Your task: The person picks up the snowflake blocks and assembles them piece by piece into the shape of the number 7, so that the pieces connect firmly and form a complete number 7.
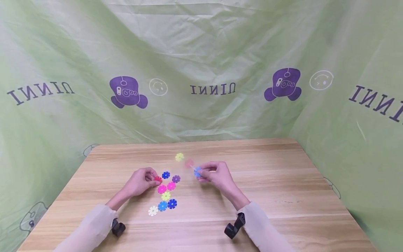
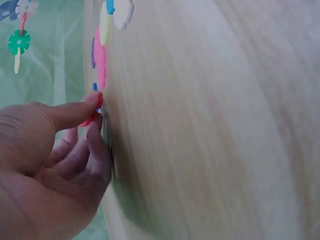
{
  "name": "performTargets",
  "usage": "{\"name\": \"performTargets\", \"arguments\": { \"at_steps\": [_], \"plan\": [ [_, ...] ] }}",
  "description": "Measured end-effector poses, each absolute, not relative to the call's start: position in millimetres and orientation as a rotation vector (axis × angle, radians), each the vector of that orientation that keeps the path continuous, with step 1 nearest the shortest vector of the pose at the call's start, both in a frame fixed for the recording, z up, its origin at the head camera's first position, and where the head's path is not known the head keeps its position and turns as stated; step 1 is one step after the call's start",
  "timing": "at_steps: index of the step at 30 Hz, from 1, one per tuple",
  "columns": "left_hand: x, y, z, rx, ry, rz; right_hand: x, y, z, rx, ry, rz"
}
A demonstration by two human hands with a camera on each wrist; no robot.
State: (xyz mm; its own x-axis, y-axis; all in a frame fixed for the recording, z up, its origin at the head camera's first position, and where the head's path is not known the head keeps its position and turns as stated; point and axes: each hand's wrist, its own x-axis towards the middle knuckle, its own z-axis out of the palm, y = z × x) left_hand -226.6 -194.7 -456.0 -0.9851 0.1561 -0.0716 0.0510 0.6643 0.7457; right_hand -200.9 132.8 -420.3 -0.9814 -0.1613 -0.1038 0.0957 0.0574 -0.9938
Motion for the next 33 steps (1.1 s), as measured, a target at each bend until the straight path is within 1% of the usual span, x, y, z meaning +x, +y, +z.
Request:
{"name": "performTargets", "arguments": {
  "at_steps": [6, 15, 22, 33],
  "plan": [
    [-219, -187, -445, 0.116, 2.735, 1.395, -200, 128, -421, -0.024, 2.174, -2.015],
    [-198, -146, -426, 0.153, 2.581, 1.646, -200, 123, -420, -0.016, 2.1, -2.05],
    [-192, -126, -421, 0.181, 2.425, 1.816, -197, 117, -417, -0.037, 2.063, -2.062],
    [-186, -112, -422, 0.21, 2.45, 1.865, -195, 111, -416, -0.046, 2.043, -2.067]
  ]
}}
